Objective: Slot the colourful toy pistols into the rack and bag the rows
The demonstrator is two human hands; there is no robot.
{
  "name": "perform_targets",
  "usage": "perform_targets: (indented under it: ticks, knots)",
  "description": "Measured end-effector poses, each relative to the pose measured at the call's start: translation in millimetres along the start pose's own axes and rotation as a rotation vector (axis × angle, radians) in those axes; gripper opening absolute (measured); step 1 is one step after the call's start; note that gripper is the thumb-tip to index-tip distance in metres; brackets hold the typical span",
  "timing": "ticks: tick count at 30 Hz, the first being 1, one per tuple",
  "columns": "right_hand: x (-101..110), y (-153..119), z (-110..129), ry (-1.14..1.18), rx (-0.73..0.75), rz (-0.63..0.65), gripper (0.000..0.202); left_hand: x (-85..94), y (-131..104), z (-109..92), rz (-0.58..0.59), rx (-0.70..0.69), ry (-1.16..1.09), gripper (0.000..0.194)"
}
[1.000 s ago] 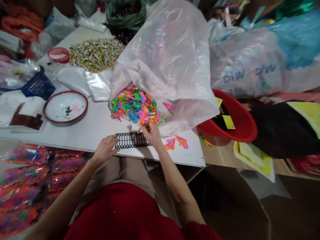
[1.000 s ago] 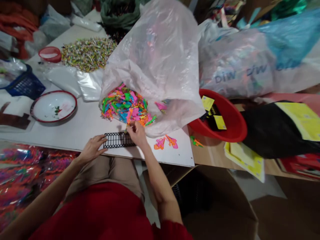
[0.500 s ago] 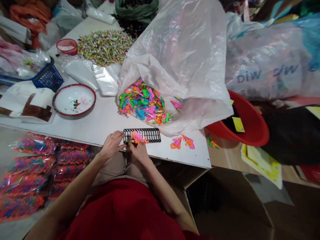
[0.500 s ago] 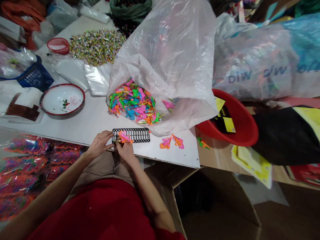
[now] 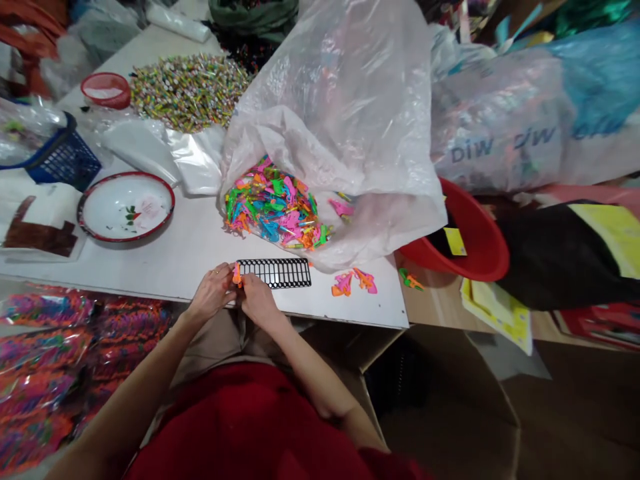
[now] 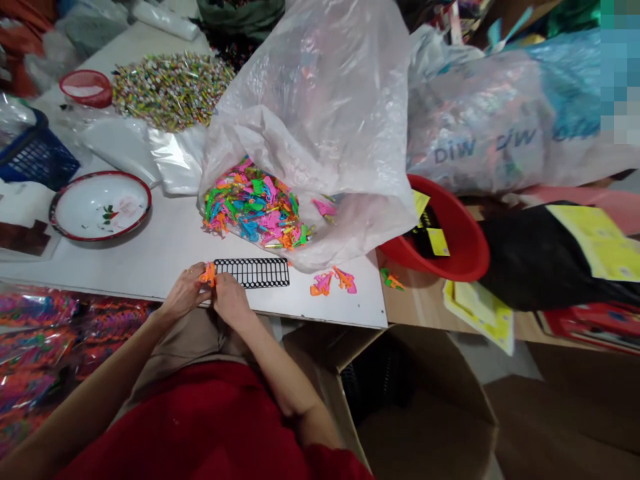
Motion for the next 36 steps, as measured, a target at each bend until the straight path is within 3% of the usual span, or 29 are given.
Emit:
perform_targets:
  ticks: [4,7,9,11,14,17,19,23,25,28,32,36]
  knots:
    - [38,23,-31,0.015,0.063,0.027,0.013,-1.6,0,5,-0.008,-0.029,-0.015,0.045]
    - [84,57,-77,-0.051,-0.052,-0.116,0.027,2.8,-4,5,0.031,-0.053,-0.019,0.048]
    - [108,77,-101,-0.195,-0.149,-0.205,0.032,14.0,-9,2,0.081,-0.028,-0.049,0.056]
    - [115,87,-111,-0.328,-0.183,-0.217,0.030,33.3,-14,-3,0.106,0.053,-0.119,0.071]
    - [114,73,-108,-0.300,-0.190,-0.290,0.022,68.1,-17,-17,0.006,0.247,-0.288,0.080]
    - [99,38,-93,0.044,-0.146,-0.410,0.018,92.4,-6,-37,-0.223,0.380,-0.273,0.071]
    - [74,22,-76,0.359,-0.070,-0.365,0.020,89.5,7,-50,-0.240,0.405,-0.131,0.065]
    - [27,21,-54,0.658,-0.044,-0.239,0.017,65.9,21,-56,-0.062,0.463,0.084,0.058]
    - [19,30,-51,0.671,-0.049,-0.245,0.017,63.5,21,-54,-0.027,0.455,0.127,0.059]
    - [21,46,-40,0.576,0.056,-0.222,0.019,66.8,19,-51,-0.049,0.427,0.149,0.059]
    - [22,53,-22,0.405,0.207,-0.135,0.025,68.8,16,-50,-0.124,0.407,0.133,0.058]
    - [20,49,-13,0.089,0.171,-0.062,0.022,73.4,12,-59,-0.249,0.306,0.065,0.061]
Point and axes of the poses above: each hand's wrist, its own y-axis towards the middle knuckle, its own x-axis out of the back of the hand, z = x × y, the point moved 8 cm from there along y, towards the middle knuckle, and after that the axes turned 7 degrees about -y, right-handed, at the moved point
